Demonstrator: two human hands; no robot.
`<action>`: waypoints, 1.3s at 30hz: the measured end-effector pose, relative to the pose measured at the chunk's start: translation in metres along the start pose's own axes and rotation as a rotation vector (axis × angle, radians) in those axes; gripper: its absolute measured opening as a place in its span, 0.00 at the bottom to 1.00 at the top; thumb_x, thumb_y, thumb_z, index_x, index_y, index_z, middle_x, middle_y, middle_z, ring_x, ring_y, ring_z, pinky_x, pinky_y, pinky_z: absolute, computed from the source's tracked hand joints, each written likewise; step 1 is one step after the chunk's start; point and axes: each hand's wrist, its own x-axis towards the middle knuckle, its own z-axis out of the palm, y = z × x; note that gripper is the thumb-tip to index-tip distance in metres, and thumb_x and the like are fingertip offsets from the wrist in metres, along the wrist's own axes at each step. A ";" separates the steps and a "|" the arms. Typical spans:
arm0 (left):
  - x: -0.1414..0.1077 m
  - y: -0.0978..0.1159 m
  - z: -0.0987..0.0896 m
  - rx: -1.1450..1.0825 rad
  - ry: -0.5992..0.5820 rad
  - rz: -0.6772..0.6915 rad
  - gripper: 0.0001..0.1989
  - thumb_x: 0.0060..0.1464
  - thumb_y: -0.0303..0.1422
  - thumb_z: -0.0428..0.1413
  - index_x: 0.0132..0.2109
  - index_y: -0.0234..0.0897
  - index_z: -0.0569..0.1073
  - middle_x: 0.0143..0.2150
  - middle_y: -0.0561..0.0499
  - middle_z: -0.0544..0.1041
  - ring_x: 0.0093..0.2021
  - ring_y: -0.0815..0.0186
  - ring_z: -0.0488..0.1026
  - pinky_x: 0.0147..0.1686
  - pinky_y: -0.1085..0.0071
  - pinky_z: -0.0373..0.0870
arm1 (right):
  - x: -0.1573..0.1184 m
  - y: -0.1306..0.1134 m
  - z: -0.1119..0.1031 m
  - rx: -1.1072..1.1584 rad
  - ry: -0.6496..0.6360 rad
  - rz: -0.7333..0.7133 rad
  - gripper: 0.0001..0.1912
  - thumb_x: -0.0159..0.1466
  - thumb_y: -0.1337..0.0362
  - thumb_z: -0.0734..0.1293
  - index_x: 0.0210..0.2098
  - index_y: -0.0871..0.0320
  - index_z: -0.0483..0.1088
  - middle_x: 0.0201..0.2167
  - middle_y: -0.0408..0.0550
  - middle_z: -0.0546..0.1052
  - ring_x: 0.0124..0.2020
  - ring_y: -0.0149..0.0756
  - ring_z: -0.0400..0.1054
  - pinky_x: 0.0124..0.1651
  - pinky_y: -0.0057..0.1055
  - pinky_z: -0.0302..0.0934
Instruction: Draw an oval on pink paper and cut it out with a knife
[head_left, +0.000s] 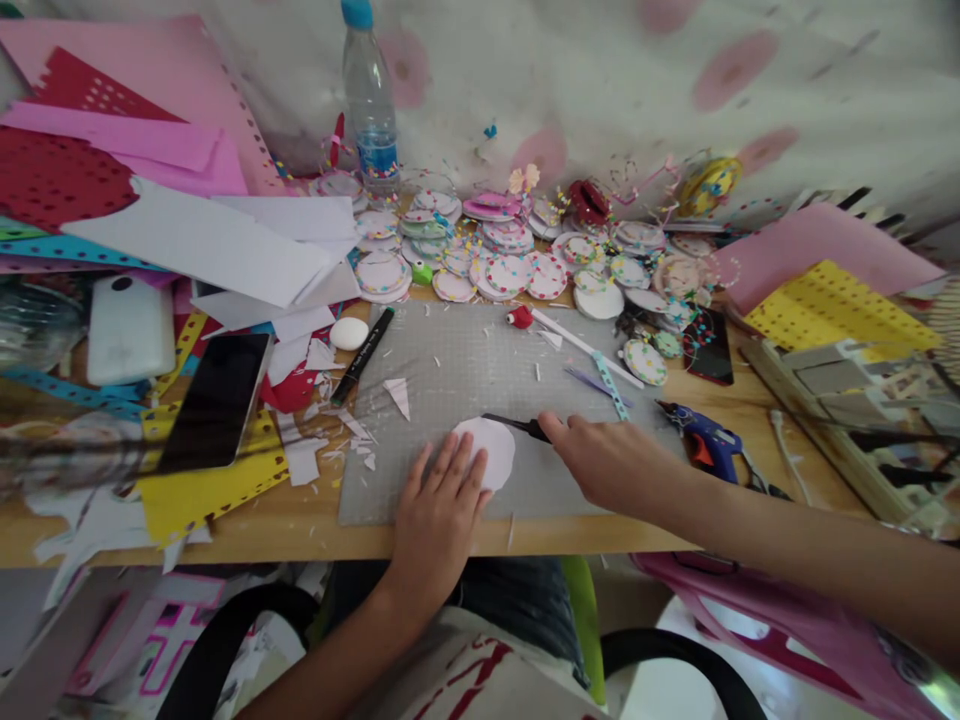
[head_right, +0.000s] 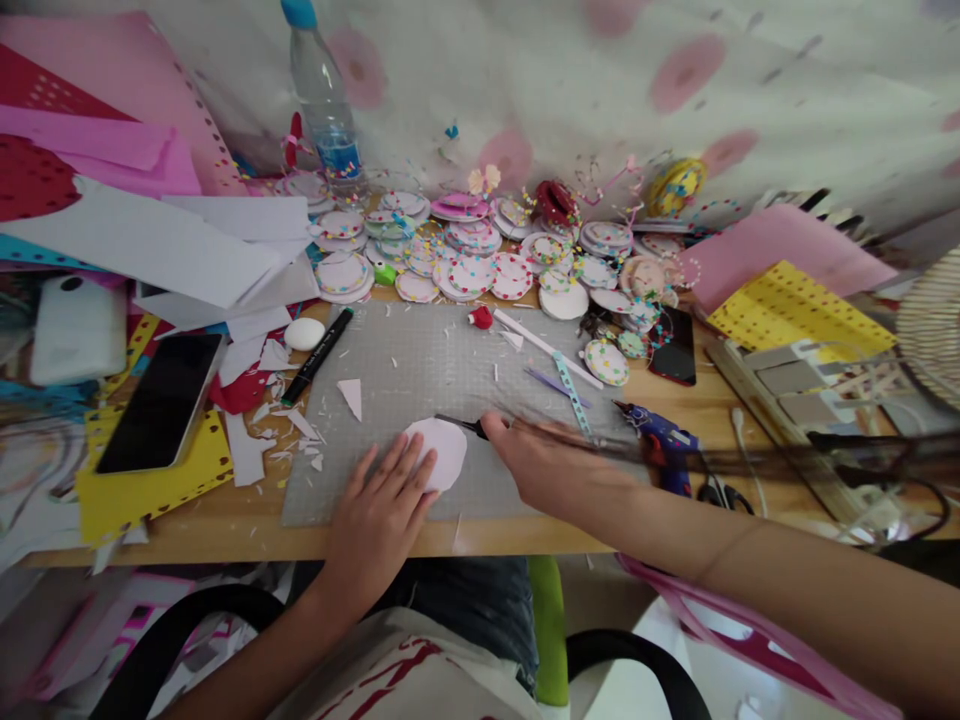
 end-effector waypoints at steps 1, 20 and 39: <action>0.000 0.000 0.000 0.004 0.002 -0.002 0.19 0.65 0.36 0.44 0.59 0.37 0.67 0.64 0.46 0.63 0.63 0.57 0.62 0.59 0.53 0.60 | 0.000 -0.001 0.000 0.000 -0.008 0.008 0.16 0.57 0.77 0.57 0.44 0.58 0.59 0.27 0.47 0.73 0.27 0.38 0.73 0.22 0.30 0.39; 0.001 0.003 -0.002 -0.010 0.000 -0.014 0.19 0.65 0.35 0.44 0.60 0.38 0.66 0.64 0.47 0.62 0.63 0.57 0.62 0.58 0.53 0.59 | -0.019 -0.019 0.004 0.065 -0.059 0.148 0.19 0.55 0.80 0.57 0.44 0.60 0.60 0.27 0.50 0.74 0.26 0.41 0.74 0.20 0.29 0.43; -0.001 0.007 0.001 0.034 0.051 -0.035 0.18 0.64 0.34 0.48 0.58 0.38 0.68 0.63 0.48 0.64 0.63 0.58 0.63 0.57 0.57 0.57 | -0.038 -0.060 0.006 0.299 -0.195 0.290 0.23 0.56 0.81 0.58 0.52 0.68 0.58 0.30 0.54 0.76 0.32 0.43 0.76 0.26 0.29 0.58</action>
